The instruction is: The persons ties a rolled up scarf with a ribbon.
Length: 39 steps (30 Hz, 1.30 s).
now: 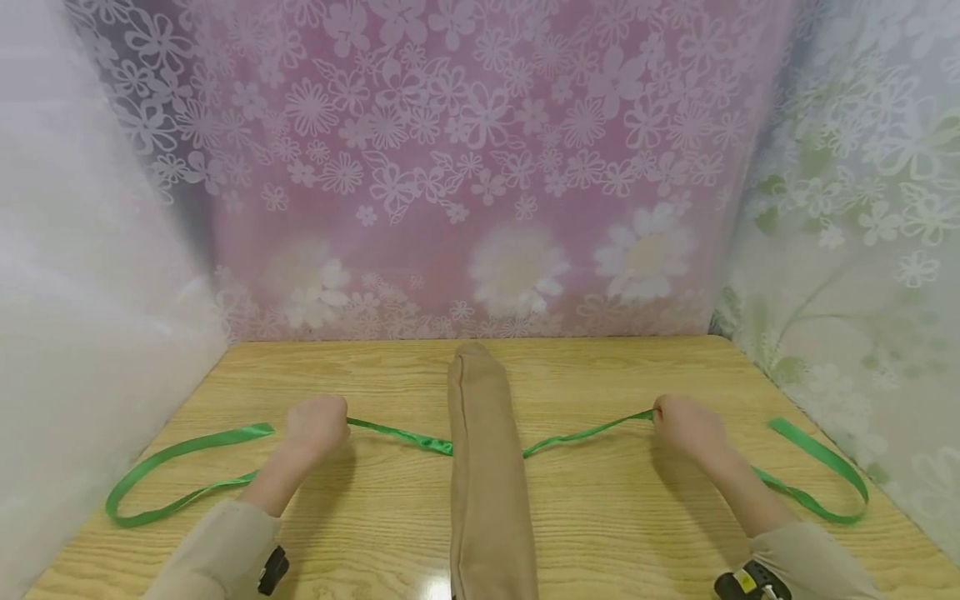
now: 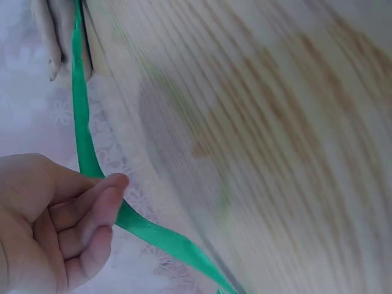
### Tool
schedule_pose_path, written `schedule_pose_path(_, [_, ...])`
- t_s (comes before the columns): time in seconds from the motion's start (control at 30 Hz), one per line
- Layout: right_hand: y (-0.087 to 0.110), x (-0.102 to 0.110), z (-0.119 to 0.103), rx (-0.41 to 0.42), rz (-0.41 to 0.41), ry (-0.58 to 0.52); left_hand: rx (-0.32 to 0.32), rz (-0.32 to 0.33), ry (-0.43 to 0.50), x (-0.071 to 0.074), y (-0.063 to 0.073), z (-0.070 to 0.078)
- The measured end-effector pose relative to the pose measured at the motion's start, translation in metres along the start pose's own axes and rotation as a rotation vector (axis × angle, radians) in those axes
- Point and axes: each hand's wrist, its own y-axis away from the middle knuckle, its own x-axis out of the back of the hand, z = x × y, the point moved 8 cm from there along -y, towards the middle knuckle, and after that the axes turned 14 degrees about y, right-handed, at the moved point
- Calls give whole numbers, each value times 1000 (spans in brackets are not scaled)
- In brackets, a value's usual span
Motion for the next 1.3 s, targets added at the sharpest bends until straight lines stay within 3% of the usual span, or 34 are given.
schedule_pose_path(0.23, [-2, 12, 4, 1, 132, -55, 20, 29, 124, 4, 1, -4])
schedule_pose_path(0.4, [-3, 18, 6, -21, 156, -120, -16, 92, 221, 11, 3, -3])
schedule_pose_path(0.63, [-10, 28, 5, -51, 179, -170, -15, 138, 327, 17, -1, 0])
schedule_pose_path(0.73, [-12, 36, 5, -60, 230, -151, -66, 186, 323, 22, 0, 4])
schedule_pose_path(0.93, [-13, 55, 1, -80, 349, -134, -185, 372, 277, 36, 3, 12])
schedule_pose_path(1.3, [-20, 74, -16, -127, 389, -292, -192, 537, 375, 52, -2, 27])
